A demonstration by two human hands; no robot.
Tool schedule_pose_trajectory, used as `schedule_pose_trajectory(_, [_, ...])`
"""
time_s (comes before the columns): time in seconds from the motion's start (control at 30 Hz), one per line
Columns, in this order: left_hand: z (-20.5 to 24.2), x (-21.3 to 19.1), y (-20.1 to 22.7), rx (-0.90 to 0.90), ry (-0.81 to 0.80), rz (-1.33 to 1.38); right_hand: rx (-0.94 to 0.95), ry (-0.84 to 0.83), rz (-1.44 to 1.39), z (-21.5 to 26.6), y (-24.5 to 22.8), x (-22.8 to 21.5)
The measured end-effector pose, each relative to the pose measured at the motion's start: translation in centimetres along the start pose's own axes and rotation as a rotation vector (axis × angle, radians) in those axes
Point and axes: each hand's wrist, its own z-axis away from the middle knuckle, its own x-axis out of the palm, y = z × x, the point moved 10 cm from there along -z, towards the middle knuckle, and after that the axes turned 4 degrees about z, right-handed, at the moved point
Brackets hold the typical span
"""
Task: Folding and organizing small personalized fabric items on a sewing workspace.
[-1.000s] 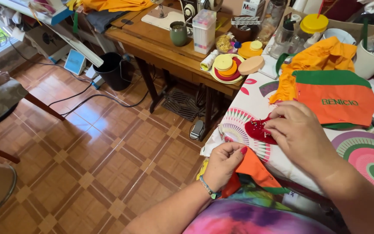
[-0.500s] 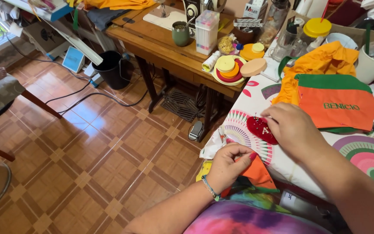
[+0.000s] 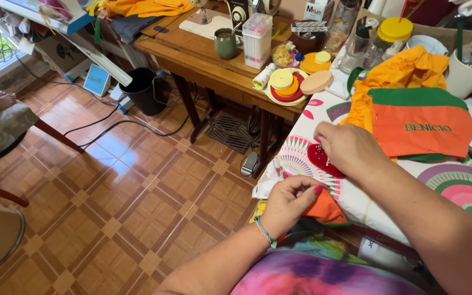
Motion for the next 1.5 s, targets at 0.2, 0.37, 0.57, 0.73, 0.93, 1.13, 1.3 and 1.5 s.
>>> schedule_pose_trajectory(0.2, [0.3,1.3,0.9,-0.085,-0.083,0.086,0.087,0.302,-0.559,6.7,0.9,-6.8])
schedule_pose_trajectory(0.37, [0.7,2.9,1.1,-0.075,-0.131,0.145,0.007,0.221,-0.934,13.1,-0.7,-4.0])
schedule_pose_trajectory(0.57, [1.0,4.8,1.3,-0.069,-0.154,0.141,-0.004,0.293,-0.818,15.3,0.8,-3.1])
schedule_pose_trajectory(0.73, [1.2,6.0,2.5,-0.032,-0.190,0.163,-0.006,0.322,-0.687,16.0,1.8,-2.7])
schedule_pose_trajectory(0.93, [1.2,5.9,2.0,-0.035,-0.173,0.084,-0.072,0.297,-0.708,16.0,1.4,-2.7])
schedule_pose_trajectory(1.13, [1.0,6.0,2.0,-0.020,-0.161,0.004,-0.047,0.291,-0.722,16.1,1.9,-2.7])
schedule_pose_trajectory(1.3, [1.0,6.0,2.1,-0.007,-0.147,-0.053,-0.054,0.318,-0.626,16.4,2.2,-2.5])
schedule_pose_trajectory(1.5, [1.0,6.1,2.0,0.010,-0.154,-0.051,-0.118,0.415,-0.403,17.2,2.5,-1.3])
